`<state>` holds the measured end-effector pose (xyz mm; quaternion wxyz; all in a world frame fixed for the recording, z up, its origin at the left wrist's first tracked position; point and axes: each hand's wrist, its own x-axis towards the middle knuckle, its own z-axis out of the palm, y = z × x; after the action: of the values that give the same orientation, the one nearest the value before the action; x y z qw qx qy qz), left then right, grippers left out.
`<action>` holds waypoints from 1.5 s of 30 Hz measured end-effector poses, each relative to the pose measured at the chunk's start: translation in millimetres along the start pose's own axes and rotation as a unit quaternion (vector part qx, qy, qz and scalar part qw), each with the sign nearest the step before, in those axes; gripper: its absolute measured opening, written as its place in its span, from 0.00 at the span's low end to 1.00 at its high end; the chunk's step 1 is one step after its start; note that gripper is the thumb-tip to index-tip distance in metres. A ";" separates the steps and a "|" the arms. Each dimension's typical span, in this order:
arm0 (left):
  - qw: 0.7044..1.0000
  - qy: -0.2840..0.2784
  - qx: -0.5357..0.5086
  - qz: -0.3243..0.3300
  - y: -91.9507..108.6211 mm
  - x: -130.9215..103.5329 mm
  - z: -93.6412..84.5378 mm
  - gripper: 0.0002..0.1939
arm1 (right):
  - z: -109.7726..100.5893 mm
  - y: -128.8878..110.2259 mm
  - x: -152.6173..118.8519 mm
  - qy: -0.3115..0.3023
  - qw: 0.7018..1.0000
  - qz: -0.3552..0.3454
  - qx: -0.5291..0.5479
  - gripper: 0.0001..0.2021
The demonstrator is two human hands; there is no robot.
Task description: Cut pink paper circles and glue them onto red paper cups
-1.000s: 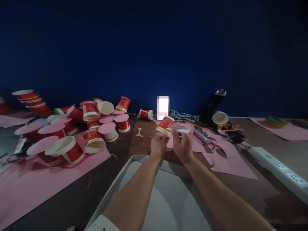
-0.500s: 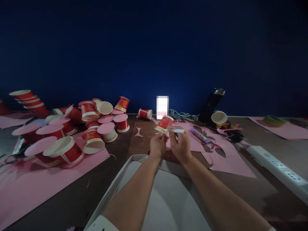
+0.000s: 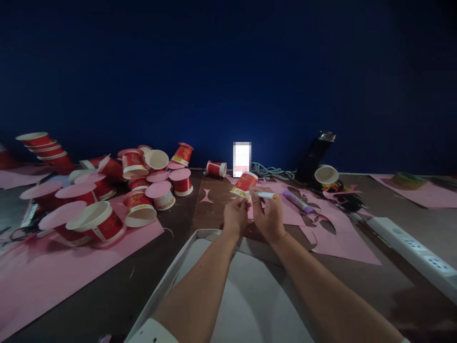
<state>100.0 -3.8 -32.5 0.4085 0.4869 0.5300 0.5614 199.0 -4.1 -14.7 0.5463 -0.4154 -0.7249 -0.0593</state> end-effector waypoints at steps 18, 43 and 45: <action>0.963 -0.007 -0.258 -0.079 -8.6 4.9 4.7 0.08 | -5.6 -1.1 4.2 0.053 0.999 0.004 0.012 0.09; 0.951 -0.033 -0.298 -0.077 -17.2 7.8 6.1 0.09 | -1.1 0.6 1.1 0.003 1.000 0.014 -0.005 0.09; 0.944 -0.029 -0.316 -0.087 -14.8 6.8 5.8 0.08 | -2.4 -0.3 1.6 0.008 1.000 0.011 0.000 0.08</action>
<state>103.5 5.5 -46.7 0.6033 0.3009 0.3538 0.6483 200.5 -4.8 -12.3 0.5528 -0.4231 -0.7156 -0.0571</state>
